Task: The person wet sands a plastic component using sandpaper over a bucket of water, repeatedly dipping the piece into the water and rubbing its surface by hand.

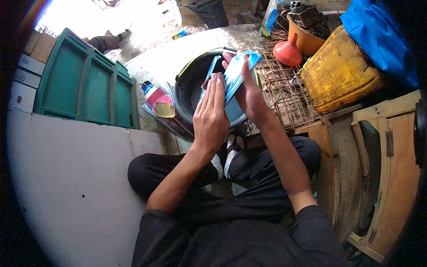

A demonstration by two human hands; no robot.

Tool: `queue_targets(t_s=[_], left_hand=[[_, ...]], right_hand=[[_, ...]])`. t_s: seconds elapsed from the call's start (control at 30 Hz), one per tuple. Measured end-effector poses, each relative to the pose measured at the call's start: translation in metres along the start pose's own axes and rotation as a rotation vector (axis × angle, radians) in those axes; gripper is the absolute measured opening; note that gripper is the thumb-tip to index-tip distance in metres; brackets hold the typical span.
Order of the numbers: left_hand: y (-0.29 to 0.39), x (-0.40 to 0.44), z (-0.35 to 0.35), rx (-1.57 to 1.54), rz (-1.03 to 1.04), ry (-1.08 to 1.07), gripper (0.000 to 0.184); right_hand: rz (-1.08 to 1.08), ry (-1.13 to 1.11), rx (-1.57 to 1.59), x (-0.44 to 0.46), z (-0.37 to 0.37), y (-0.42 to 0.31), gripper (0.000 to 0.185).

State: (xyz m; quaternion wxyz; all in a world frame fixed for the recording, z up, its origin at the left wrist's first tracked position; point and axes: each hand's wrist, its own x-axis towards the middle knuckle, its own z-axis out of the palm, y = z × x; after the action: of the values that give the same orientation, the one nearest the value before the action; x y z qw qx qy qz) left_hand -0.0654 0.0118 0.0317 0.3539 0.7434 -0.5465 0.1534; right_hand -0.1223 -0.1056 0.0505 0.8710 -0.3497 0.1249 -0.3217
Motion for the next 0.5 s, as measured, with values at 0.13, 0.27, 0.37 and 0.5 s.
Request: queue_targets(t_s=[0.13,0.27,0.37,0.5], left_hand=[[0.004,-0.003,-0.003,-0.151,-0.078,-0.033,0.061],[0.003,-0.004,-0.008,-0.441,-0.019,-0.284,0.091],[0.003,-0.001,-0.011,-0.390,0.056,-0.335,0.092],[0.007,0.001,-0.012,-0.206,0.094,-0.293,0.076]], right_hand=[[-0.056,-0.202,-0.595,0.007,-0.026,0.030,0.076],[0.118,-0.089,-0.349,0.000,-0.009,0.006,0.082],[0.210,-0.108,-0.197,-0.001,-0.004,-0.013,0.087],[0.352,-0.130,-0.027,-0.004,-0.001,-0.020,0.089]])
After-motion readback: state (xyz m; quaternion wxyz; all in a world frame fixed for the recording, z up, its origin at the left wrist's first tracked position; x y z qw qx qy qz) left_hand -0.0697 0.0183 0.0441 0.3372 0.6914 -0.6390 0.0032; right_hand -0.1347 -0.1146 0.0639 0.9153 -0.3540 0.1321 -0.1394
